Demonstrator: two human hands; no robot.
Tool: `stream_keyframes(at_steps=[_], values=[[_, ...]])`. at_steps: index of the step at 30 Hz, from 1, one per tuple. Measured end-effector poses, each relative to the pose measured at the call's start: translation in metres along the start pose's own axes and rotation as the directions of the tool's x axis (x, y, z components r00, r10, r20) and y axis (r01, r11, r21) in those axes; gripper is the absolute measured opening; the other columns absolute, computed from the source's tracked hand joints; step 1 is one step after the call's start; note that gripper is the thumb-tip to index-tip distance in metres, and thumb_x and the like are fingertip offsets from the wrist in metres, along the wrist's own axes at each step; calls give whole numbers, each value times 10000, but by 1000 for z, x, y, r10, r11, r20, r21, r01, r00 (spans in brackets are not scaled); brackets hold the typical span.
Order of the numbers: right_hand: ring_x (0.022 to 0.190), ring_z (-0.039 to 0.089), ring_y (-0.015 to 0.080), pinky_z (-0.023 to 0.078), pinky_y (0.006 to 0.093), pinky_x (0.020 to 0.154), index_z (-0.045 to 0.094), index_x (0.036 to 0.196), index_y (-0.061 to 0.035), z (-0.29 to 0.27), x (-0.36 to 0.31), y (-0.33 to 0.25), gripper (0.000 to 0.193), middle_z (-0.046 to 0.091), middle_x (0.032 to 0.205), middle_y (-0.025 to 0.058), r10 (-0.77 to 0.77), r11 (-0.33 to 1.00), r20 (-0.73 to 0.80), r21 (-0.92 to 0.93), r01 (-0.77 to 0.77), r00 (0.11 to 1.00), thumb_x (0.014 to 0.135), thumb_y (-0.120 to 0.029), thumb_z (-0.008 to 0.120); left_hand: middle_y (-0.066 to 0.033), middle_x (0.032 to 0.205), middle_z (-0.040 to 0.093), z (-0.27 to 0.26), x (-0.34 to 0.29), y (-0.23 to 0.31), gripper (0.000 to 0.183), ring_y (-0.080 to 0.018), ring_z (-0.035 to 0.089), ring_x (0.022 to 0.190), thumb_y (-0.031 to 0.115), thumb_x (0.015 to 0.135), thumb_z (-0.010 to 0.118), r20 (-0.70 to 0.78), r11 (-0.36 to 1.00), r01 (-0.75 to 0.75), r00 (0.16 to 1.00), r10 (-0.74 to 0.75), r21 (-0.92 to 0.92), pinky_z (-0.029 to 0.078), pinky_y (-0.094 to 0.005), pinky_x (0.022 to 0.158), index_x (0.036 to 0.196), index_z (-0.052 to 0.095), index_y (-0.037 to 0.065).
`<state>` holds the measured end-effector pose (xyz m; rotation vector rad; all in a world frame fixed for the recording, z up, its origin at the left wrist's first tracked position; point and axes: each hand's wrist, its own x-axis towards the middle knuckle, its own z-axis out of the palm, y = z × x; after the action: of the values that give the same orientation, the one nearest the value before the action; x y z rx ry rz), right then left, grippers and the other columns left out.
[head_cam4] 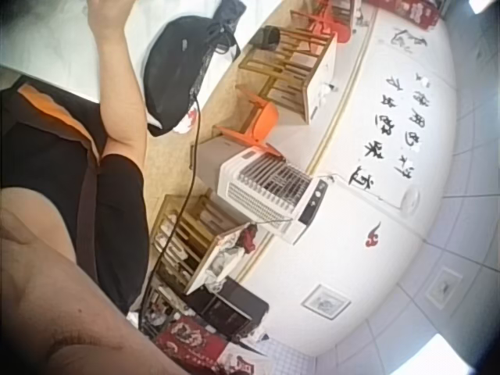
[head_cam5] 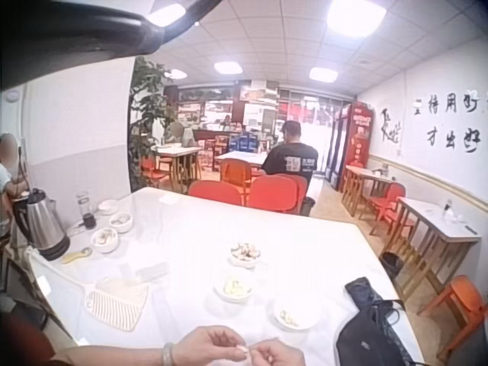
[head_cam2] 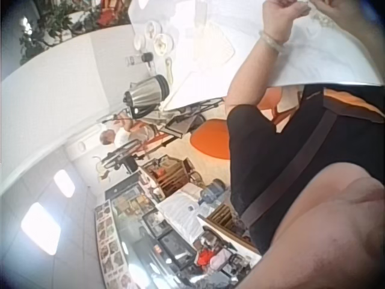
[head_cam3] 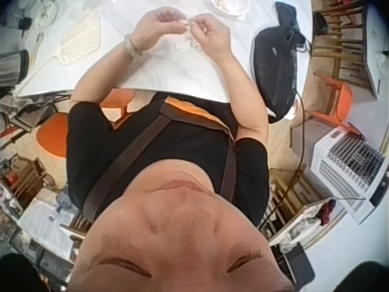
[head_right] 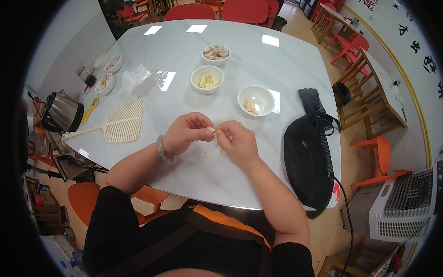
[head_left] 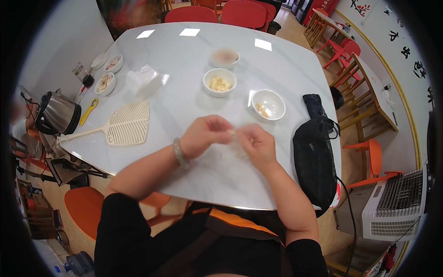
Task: The person sits at a white table and peels garlic cloves by hand. They pick up individual cloves from a bowl, remove the outer skins, and place the peeled cloves into a separate bowl. The process is repetitive, with the person handling the cloves one by one.
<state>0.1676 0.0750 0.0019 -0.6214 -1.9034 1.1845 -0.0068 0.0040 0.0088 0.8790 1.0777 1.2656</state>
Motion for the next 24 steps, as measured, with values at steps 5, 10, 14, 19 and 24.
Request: stream_keyframes(at_steps=[5, 10, 14, 19, 24], values=[[551, 530, 69, 424, 214, 508, 615, 839, -42, 0, 0, 0, 34, 601, 657, 23, -27, 999, 13, -28, 27, 1000, 810, -61, 615, -62, 890, 641, -2, 0, -3, 137, -145, 628, 833, 7, 815, 641, 22, 998, -28, 999, 29, -64, 512, -272, 771, 938, 584, 29], [559, 544, 73, 427, 210, 509, 610, 833, -32, 1, 1, 1, 25, 620, 679, 34, -53, 998, -10, -18, 53, 999, 813, -46, 609, -66, 919, 632, -2, 1, -4, 148, -156, 628, 876, 0, 818, 634, 34, 996, -11, 999, 14, -87, 513, -293, 820, 949, 574, 32], [569, 552, 73, 431, 208, 514, 608, 838, -28, 2, 1, -2, 25, 634, 698, 38, -52, 999, -27, -11, 51, 998, 822, -46, 606, -68, 937, 628, 0, 0, -2, 163, -160, 629, 887, 0, 820, 631, 38, 995, -7, 999, 11, -98, 515, -299, 826, 966, 566, 35], [578, 552, 68, 432, 208, 520, 609, 847, -29, 0, 1, 3, 30, 631, 698, 35, -33, 999, -30, 4, 33, 999, 827, -51, 607, -67, 932, 627, -1, 0, -3, 146, -152, 629, 887, 7, 826, 627, 44, 995, 7, 999, -3, -99, 518, -289, 802, 958, 573, 37], [574, 547, 69, 432, 211, 519, 610, 841, -29, 0, 1, 3, 29, 626, 690, 33, -51, 999, -67, 1, 51, 996, 828, -54, 608, -53, 936, 627, -2, 0, -4, 150, -126, 620, 860, 16, 835, 620, 36, 994, 8, 999, -4, -106, 517, -276, 774, 979, 589, 43]])
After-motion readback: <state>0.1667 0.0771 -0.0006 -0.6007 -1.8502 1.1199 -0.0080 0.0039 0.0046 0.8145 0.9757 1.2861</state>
